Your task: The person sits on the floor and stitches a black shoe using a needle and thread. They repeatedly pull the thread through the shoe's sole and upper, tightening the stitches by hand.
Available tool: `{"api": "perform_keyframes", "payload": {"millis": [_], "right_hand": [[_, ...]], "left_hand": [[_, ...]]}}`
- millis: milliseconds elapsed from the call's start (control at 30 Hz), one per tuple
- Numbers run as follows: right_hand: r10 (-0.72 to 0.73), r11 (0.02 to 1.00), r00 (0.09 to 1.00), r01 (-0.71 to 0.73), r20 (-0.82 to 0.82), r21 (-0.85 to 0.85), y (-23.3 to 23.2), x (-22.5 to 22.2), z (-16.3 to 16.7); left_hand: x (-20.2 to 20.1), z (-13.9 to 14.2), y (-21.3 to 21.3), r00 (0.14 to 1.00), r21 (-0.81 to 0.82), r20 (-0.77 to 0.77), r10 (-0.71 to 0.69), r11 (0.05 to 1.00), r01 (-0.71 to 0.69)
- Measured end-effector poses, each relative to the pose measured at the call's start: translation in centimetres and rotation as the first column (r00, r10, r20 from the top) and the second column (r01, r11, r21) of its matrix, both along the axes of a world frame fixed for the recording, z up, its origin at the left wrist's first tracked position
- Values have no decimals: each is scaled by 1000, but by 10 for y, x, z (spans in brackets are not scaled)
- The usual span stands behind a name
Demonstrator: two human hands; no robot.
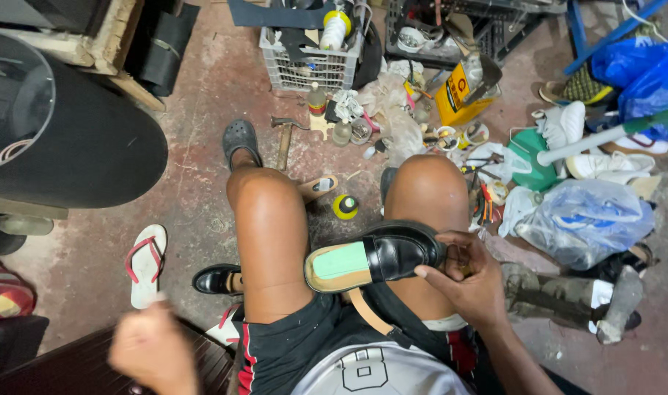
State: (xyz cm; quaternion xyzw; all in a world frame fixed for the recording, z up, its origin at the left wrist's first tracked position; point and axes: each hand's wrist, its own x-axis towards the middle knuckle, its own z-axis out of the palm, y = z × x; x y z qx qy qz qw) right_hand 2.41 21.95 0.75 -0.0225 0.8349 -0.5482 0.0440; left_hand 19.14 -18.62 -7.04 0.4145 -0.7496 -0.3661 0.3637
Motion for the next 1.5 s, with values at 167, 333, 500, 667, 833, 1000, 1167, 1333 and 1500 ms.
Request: {"api": "perform_keyframes", "payload": {"millis": [167, 333, 500, 667, 833, 1000, 1167, 1333, 1500], "right_hand": [[39, 999, 999, -40, -10, -37, -1, -6, -3], [7, 1000, 997, -5, 82, -25, -3, -8, -9], [25, 999, 998, -24, 53, -37, -9, -14, -11], [37, 996, 999, -38, 4, 76, -5, -6, 7], [83, 853, 936, -244, 342, 461, 26, -14, 41], [56, 699, 879, -373, 474, 610, 61, -19, 62], [240, 904, 971, -217, -17, 369, 48, -18, 24], [-81, 730, 855, -299, 513, 615, 65, -26, 20], [113, 912, 982, -163, -151, -376, 47, -24, 24]], "left_hand": [[-13, 1, -44, 995, -276, 95, 37, 961, -10], [-59, 51, 64, 888, -222, 53, -457, 861, 457], [-105, 83, 144, 426, 31, 237, -873, 445, 895], [-127, 82, 158, 450, 78, 124, -885, 460, 884], [-134, 77, 173, 527, 186, 83, -846, 533, 825], [-135, 53, 185, 567, 332, 31, -823, 544, 771], [-137, 27, 193, 545, 398, -487, -683, 382, 834], [-138, 37, 184, 491, 592, -281, -825, 254, 765], [-152, 56, 184, 329, 247, 58, -942, 333, 910]]}}
